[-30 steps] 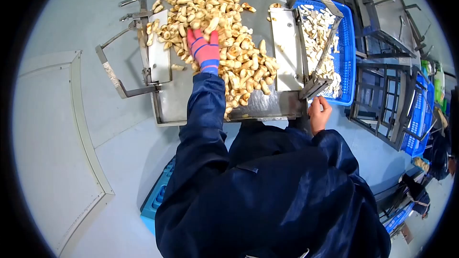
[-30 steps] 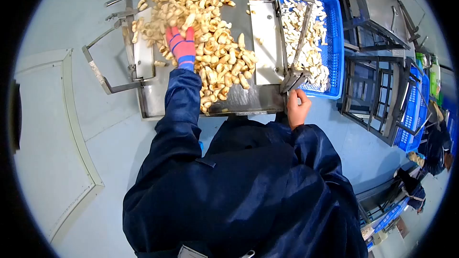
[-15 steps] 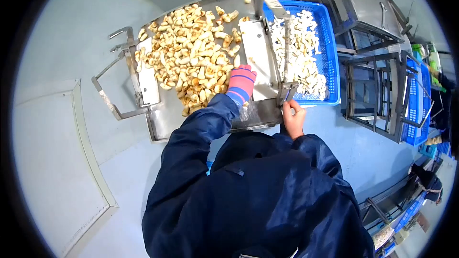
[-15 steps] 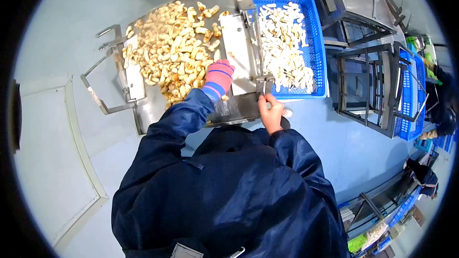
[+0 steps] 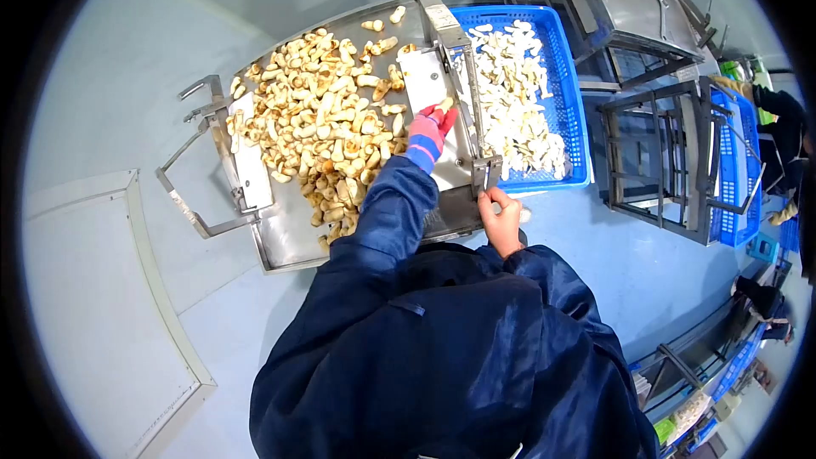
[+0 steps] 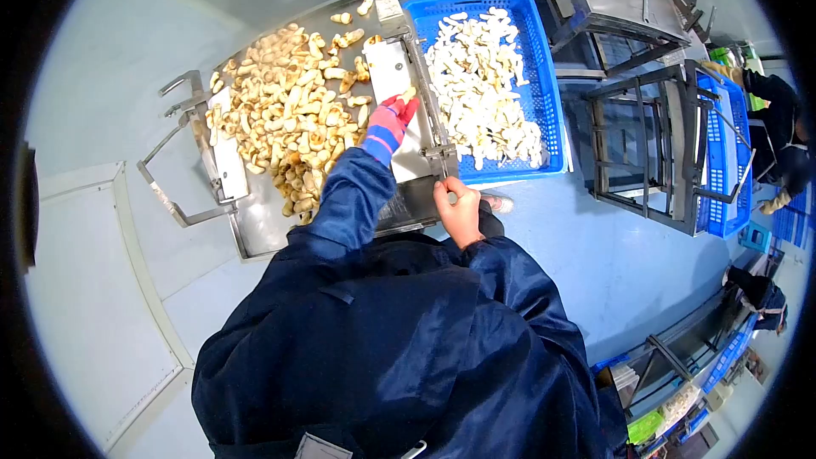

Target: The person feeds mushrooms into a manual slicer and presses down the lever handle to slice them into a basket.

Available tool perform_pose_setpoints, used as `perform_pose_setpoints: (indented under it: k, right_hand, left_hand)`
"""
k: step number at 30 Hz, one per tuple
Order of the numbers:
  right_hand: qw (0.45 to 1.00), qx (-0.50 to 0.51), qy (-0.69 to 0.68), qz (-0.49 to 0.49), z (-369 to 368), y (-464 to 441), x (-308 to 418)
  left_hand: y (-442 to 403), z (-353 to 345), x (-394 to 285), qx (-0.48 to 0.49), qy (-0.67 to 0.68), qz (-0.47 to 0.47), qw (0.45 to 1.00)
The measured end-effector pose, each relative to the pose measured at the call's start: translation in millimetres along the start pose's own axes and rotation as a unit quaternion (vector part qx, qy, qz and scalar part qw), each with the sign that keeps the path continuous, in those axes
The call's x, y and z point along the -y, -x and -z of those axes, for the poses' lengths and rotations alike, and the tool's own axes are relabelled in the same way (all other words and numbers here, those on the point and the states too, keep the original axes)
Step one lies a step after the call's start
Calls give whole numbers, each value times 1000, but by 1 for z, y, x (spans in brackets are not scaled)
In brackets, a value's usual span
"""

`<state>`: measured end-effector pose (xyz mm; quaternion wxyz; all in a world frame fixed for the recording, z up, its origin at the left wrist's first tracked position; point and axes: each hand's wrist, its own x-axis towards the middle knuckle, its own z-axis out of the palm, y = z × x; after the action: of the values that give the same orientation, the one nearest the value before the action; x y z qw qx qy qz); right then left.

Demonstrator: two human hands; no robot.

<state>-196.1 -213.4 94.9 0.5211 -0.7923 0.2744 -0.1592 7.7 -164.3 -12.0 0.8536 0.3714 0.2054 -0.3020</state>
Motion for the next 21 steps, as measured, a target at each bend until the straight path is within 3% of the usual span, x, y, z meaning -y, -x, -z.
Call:
perform_pose_setpoints:
  k: [1, 3, 4, 6, 9, 13, 14, 17, 21]
  right_hand:
    - [1000, 2, -3, -2, 0, 0, 1]
    - [1000, 3, 7, -1, 2, -3, 7]
    - [1000, 4, 13, 0, 3, -4, 11]
    - [1000, -5, 4, -3, 3, -9, 20]
    - [1000, 1, 9, -7, 5, -12, 29]
    - [1000, -3, 20, 8, 4, -13, 27]
    - [1000, 4, 26, 7, 3, -13, 23]
    - [1000, -3, -5, -3, 1, -13, 19]
    - [1000, -21, 21, 8, 0, -15, 25]
  left_hand:
    - [1, -2, 8, -57, -29, 2, 998]
    - [12, -10, 14, -100, -224, -9, 969]
    - [13, -6, 21, -94, -360, -68, 926]
    - [14, 1, 27, -74, -606, -181, 771]
    - [23, -3, 21, -59, -664, -283, 690]
    - [26, -13, 15, -51, -565, -372, 735]
    - [24, -10, 15, -12, -569, -317, 758]
    - [25, -3, 24, -19, -610, -345, 713]
    - [26, 3, 31, -30, -590, -299, 749]
